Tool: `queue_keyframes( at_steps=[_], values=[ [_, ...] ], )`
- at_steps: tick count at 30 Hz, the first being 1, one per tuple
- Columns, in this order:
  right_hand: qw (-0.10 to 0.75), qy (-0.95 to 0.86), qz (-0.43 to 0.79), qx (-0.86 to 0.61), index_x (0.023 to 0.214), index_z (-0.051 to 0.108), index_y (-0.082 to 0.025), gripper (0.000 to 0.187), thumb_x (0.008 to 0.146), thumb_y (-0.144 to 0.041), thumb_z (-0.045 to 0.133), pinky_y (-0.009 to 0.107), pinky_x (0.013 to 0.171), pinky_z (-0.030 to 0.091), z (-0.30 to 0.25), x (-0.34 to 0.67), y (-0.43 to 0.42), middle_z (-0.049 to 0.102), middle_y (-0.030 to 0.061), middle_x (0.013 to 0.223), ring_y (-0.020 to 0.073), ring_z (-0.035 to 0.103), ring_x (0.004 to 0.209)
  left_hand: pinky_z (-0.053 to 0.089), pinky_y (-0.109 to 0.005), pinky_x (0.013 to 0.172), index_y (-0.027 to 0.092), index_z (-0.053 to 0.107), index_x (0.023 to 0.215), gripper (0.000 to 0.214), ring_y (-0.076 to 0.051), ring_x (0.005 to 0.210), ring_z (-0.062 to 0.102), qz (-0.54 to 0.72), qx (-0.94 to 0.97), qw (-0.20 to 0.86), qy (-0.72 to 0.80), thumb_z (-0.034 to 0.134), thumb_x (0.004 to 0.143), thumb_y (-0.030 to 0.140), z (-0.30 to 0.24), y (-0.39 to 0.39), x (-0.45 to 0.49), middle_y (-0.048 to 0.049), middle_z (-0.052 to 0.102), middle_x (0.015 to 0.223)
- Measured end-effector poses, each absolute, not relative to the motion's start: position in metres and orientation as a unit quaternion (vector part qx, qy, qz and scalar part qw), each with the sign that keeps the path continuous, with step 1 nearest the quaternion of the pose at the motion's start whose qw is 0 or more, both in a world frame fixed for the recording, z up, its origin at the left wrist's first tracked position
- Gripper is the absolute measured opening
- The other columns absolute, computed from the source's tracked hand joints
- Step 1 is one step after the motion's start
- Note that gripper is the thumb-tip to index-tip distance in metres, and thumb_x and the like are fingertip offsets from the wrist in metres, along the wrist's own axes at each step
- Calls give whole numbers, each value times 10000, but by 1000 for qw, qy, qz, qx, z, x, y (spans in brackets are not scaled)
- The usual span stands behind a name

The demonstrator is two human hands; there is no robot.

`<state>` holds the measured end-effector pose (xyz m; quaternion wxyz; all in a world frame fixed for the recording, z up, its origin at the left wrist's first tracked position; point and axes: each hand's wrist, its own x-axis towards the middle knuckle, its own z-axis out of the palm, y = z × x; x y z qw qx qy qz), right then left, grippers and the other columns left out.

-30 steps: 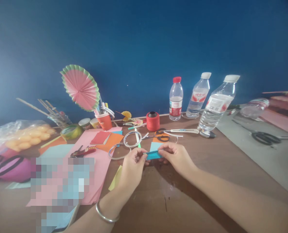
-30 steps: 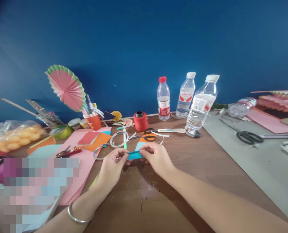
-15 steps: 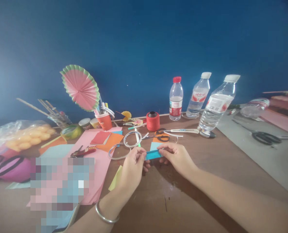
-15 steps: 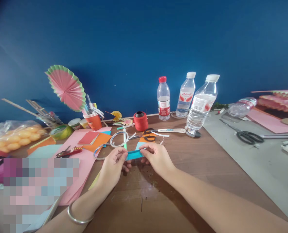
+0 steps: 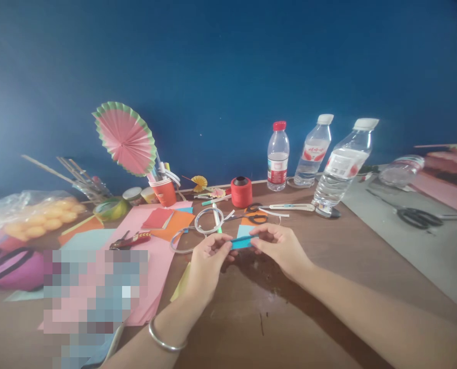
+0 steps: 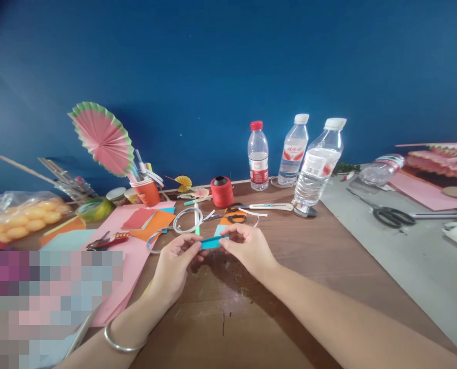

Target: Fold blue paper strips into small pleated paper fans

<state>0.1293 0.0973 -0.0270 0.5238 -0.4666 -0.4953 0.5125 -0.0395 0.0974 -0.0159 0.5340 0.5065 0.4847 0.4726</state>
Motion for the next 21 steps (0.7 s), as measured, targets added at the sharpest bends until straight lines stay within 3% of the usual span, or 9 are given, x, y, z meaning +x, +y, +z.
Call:
queue_keyframes(
  at_steps=[7,15,21],
  values=[
    [507,-528,479,-484,789,622,-178,196,611,-243,675,283,650,464,-26,130,99,651,16,735,147,591,667,454,-191,574,171,589,848,234,-81,575,544,481,525,508,484,672,636,225,-16,97,-40,48,568,626],
    [485,-574,428,-502,763,624,-188,151,696,-322,600,270,601,432,-25,131,96,611,3,664,143,550,619,448,-219,556,167,601,799,173,-115,569,558,458,541,465,531,624,675,286,-12,97,-40,22,595,614],
    [473,-635,320,-520,697,591,-203,80,726,-270,560,254,613,396,-21,131,94,580,5,765,150,531,723,443,-232,589,187,574,741,154,-129,593,565,420,607,407,538,515,765,328,-9,92,-40,6,614,655]
  ],
)
